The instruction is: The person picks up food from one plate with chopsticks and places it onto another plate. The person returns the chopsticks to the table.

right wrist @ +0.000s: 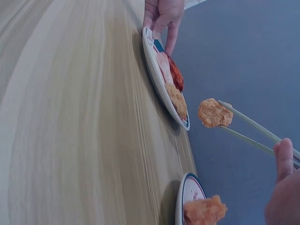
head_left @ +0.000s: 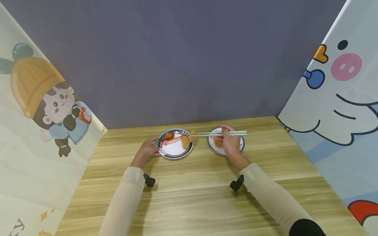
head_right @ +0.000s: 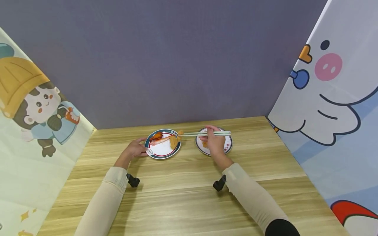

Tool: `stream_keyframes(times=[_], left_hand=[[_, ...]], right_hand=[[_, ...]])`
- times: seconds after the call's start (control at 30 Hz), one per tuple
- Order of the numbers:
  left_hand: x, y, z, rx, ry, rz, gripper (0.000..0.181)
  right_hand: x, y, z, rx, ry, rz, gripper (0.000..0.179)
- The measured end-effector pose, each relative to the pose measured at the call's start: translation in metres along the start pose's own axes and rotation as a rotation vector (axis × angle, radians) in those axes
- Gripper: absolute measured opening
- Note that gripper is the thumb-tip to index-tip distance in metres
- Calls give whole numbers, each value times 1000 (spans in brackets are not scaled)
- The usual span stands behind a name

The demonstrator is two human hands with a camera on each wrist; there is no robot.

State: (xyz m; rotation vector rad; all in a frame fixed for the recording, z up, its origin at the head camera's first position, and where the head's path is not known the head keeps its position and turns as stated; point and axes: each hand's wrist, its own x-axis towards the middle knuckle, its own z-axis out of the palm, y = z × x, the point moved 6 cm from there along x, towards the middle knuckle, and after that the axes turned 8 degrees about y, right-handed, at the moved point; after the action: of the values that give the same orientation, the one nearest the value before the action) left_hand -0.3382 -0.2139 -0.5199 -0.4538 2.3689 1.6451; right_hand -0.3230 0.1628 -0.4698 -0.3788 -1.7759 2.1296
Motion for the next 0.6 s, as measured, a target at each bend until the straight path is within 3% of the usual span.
stream_keyframes(times=[0.6], left_hand=[[1, -2, 0, -15, -9, -6, 71]], right_hand=[[20, -11, -38, 42, 81, -37, 17]])
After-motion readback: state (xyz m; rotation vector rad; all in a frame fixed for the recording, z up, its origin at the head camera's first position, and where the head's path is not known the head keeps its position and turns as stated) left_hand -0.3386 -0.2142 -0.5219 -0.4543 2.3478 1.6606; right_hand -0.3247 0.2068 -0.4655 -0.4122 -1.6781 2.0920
